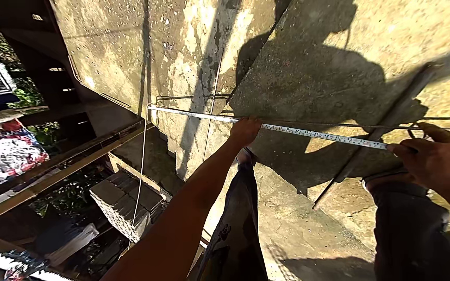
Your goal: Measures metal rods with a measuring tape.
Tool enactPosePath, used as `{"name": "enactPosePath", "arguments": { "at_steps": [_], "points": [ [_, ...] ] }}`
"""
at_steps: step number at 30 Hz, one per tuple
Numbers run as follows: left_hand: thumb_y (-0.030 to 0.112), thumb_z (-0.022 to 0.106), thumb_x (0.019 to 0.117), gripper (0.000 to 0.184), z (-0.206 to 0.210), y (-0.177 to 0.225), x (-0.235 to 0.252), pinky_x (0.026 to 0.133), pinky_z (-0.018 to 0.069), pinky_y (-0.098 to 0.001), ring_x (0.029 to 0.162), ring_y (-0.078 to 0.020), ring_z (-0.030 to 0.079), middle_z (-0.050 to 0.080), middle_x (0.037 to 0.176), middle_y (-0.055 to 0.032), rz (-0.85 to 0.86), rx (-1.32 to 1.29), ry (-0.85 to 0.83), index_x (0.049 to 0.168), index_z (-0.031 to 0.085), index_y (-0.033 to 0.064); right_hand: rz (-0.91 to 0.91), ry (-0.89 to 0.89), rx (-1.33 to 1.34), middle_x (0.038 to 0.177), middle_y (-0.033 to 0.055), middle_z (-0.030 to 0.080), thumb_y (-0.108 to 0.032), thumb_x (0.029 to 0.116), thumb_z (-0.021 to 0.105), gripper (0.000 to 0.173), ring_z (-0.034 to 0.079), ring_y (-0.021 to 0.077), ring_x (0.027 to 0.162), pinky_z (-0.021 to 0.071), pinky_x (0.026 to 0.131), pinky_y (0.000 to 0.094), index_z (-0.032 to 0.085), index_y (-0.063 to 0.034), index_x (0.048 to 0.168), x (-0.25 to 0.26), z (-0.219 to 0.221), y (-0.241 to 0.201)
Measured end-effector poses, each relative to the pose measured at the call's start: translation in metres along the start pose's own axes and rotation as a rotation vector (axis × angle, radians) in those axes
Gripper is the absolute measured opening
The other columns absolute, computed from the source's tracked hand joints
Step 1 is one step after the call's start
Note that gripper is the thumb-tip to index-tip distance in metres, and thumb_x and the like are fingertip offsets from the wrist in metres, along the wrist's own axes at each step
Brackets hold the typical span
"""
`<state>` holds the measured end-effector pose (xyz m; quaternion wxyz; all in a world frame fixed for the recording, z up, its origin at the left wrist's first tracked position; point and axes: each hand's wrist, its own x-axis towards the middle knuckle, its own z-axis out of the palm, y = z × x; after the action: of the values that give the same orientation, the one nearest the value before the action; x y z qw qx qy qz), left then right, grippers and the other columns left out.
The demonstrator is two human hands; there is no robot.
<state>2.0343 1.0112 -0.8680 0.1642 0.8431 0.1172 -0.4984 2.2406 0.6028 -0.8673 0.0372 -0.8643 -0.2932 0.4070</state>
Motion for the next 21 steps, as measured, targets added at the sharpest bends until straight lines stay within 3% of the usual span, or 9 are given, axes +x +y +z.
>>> {"name": "enactPosePath", "arguments": {
  "at_steps": [9, 14, 21],
  "points": [
    [0.012, 0.043, 0.1070, 0.036, 0.006, -0.007, -0.007, 0.102, 0.0514, -0.0545, 0.128, -0.0400, 0.058, 0.051, 0.151, -0.0173, 0.002, -0.014, 0.022, 0.140, 0.058, 0.0097, -0.012, -0.013, 0.014, 0.150, 0.0235, 0.051, -0.038, 0.1046, 0.057, 0.041, 0.051, 0.0596, 0.125, 0.0427, 0.090, 0.0793, 0.074, -0.0017, 0.100, 0.000, -0.004, -0.014],
    [0.010, 0.044, 0.1065, 0.036, 0.007, -0.005, -0.009, 0.102, 0.0523, -0.0532, 0.128, -0.0396, 0.059, 0.050, 0.152, -0.0178, 0.014, 0.009, 0.018, 0.141, 0.056, 0.0084, -0.017, -0.006, 0.016, 0.151, 0.0214, 0.051, -0.036, 0.1046, 0.058, 0.038, 0.052, 0.0576, 0.125, 0.0435, 0.091, 0.0773, 0.075, -0.0021, 0.101, -0.004, -0.005, -0.013],
    [0.011, 0.043, 0.1071, 0.037, 0.004, 0.004, -0.008, 0.103, 0.0511, -0.0534, 0.130, -0.0387, 0.058, 0.052, 0.150, -0.0165, 0.015, 0.011, 0.013, 0.141, 0.057, 0.0096, -0.019, 0.027, 0.002, 0.153, 0.0169, 0.051, -0.044, 0.1038, 0.055, 0.044, 0.052, 0.0551, 0.126, 0.0430, 0.091, 0.0772, 0.074, -0.0047, 0.099, -0.005, 0.008, 0.010]
  ]
}}
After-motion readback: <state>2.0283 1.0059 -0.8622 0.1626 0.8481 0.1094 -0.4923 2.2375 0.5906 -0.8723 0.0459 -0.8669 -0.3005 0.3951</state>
